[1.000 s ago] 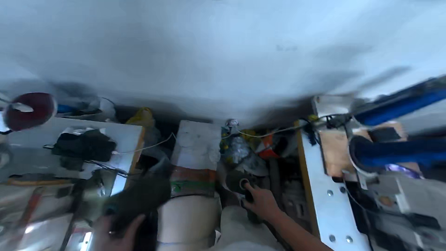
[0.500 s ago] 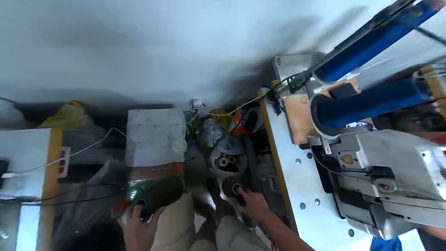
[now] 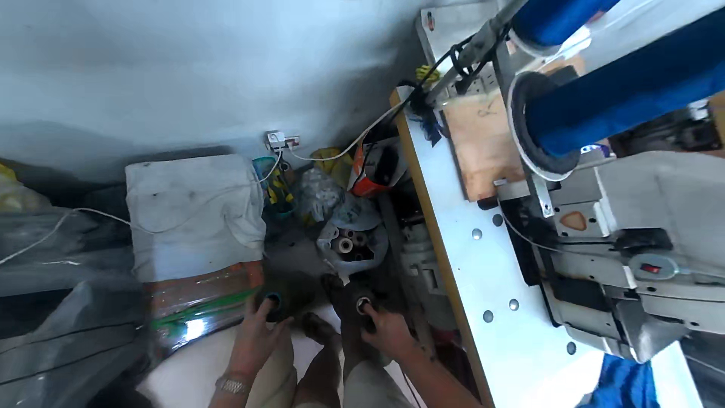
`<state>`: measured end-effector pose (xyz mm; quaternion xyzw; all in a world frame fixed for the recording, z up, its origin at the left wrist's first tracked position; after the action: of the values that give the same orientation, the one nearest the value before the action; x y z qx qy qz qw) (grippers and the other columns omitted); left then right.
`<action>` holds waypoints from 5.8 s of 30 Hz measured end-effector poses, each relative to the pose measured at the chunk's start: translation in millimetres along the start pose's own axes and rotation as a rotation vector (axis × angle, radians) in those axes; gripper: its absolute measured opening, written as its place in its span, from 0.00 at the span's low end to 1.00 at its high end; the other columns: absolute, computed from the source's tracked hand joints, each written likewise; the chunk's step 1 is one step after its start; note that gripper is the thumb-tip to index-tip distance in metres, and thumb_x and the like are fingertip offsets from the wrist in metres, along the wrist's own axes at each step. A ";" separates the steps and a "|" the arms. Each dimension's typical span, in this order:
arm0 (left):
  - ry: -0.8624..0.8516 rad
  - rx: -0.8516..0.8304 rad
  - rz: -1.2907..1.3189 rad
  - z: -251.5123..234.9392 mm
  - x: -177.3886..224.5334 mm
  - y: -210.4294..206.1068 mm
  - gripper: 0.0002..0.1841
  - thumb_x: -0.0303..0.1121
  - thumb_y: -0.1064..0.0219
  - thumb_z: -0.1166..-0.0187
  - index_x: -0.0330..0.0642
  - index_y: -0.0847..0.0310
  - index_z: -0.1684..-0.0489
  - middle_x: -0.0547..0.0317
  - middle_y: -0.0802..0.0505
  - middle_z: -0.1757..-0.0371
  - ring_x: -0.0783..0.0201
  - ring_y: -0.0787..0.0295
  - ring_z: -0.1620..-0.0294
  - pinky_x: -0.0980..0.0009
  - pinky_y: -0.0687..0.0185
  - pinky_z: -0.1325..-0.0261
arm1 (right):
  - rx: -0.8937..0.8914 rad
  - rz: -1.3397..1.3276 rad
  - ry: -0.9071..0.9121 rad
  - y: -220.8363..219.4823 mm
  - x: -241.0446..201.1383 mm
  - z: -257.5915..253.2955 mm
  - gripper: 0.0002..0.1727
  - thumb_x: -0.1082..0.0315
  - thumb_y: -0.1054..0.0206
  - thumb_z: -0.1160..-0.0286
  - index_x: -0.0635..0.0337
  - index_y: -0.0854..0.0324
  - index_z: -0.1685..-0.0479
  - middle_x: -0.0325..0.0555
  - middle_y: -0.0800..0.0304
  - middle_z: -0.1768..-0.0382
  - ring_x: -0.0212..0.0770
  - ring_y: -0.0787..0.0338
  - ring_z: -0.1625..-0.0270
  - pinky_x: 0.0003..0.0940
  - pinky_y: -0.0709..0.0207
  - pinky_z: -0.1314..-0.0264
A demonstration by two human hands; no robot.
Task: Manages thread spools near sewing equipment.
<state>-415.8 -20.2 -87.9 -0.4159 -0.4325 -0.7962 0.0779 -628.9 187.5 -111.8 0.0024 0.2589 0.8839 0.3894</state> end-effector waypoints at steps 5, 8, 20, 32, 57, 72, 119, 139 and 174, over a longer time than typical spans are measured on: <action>0.025 -0.264 -0.208 -12.4 -32.5 -44.8 0.26 0.33 0.16 0.36 0.37 0.15 0.38 0.25 0.28 0.19 0.30 0.17 0.30 0.41 0.16 0.34 | -0.023 -0.027 0.004 -14.8 3.9 -12.9 0.35 0.44 0.38 0.20 0.45 0.32 0.13 0.65 0.15 0.32 0.67 0.11 0.37 0.65 0.22 0.34; 0.088 -0.386 -0.299 -9.9 -60.3 -56.9 0.27 0.34 0.19 0.31 0.39 0.17 0.32 0.29 0.34 0.14 0.31 0.23 0.23 0.42 0.20 0.28 | -0.031 -0.023 -0.001 -24.4 7.9 -23.9 0.35 0.44 0.39 0.20 0.45 0.33 0.13 0.65 0.15 0.33 0.66 0.11 0.37 0.64 0.22 0.34; -0.072 -0.383 -0.526 -25.6 -89.1 -87.3 0.18 0.29 0.25 0.27 0.40 0.13 0.39 0.29 0.31 0.15 0.30 0.20 0.26 0.40 0.16 0.37 | -0.024 -0.024 0.127 -65.1 -26.6 -136.6 0.35 0.47 0.34 0.21 0.43 0.32 0.13 0.63 0.13 0.35 0.65 0.12 0.34 0.65 0.24 0.31; -0.080 -0.319 -0.644 -105.3 -97.4 -124.1 0.24 0.36 0.17 0.35 0.48 0.13 0.38 0.35 0.23 0.22 0.34 0.15 0.35 0.41 0.12 0.47 | -0.109 0.073 0.318 -145.1 -57.8 -297.1 0.39 0.57 0.25 0.24 0.39 0.35 0.11 0.68 0.20 0.28 0.71 0.17 0.31 0.70 0.25 0.29; -0.290 -0.122 -0.408 -105.8 -86.1 -87.7 0.21 0.37 0.17 0.38 0.33 0.15 0.53 0.18 0.22 0.31 0.21 0.18 0.37 0.32 0.17 0.46 | -0.010 0.114 0.595 -154.9 -57.6 -441.9 0.28 0.74 0.48 0.11 0.48 0.35 0.12 0.76 0.32 0.20 0.77 0.23 0.25 0.71 0.26 0.29; -0.379 -0.038 -0.525 -107.3 -94.2 -94.1 0.24 0.36 0.10 0.49 0.39 0.12 0.55 0.28 0.17 0.35 0.28 0.13 0.45 0.34 0.14 0.55 | 0.044 -0.213 0.820 -102.5 -89.8 -420.2 0.20 0.59 0.37 0.12 0.63 0.13 0.33 0.65 0.26 0.20 0.60 0.26 0.17 0.55 0.37 0.13; -0.266 -0.330 -0.018 -222.3 -40.4 -410.0 0.28 0.42 0.18 0.31 0.38 0.18 0.35 0.37 0.22 0.25 0.42 0.19 0.30 0.47 0.20 0.28 | 1.209 -1.660 0.335 -57.6 203.1 -269.5 0.09 0.84 0.41 0.29 0.70 0.23 0.54 0.45 0.16 0.62 0.32 0.15 0.59 0.29 0.17 0.49; -0.540 -0.605 -0.241 -205.9 -18.4 -516.6 0.20 0.36 0.30 0.21 0.40 0.15 0.32 0.36 0.31 0.14 0.35 0.36 0.15 0.46 0.30 0.18 | 1.137 -1.714 0.636 -54.7 183.2 -231.1 0.08 0.82 0.46 0.29 0.59 0.26 0.61 0.34 0.19 0.78 0.23 0.21 0.79 0.17 0.25 0.73; -0.365 -0.836 -0.406 -194.7 -53.4 -508.5 0.25 0.21 0.43 0.16 0.36 0.31 0.18 0.33 0.45 0.07 0.30 0.42 0.12 0.42 0.36 0.15 | 1.063 -1.316 0.698 -56.2 139.4 -237.0 0.06 0.79 0.41 0.27 0.63 0.25 0.55 0.33 0.17 0.69 0.23 0.17 0.71 0.19 0.19 0.66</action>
<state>-743.2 132.6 -498.7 -0.4515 -0.1552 -0.8148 -0.3290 -736.2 207.3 -370.4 -0.2342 0.6839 0.1985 0.6619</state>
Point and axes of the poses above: each hand's wrist, its own z-axis away from the middle knuckle, its own y-axis out of the back of the hand, x = y × z, the point moved 8 cm from there along -z, towards the middle knuckle
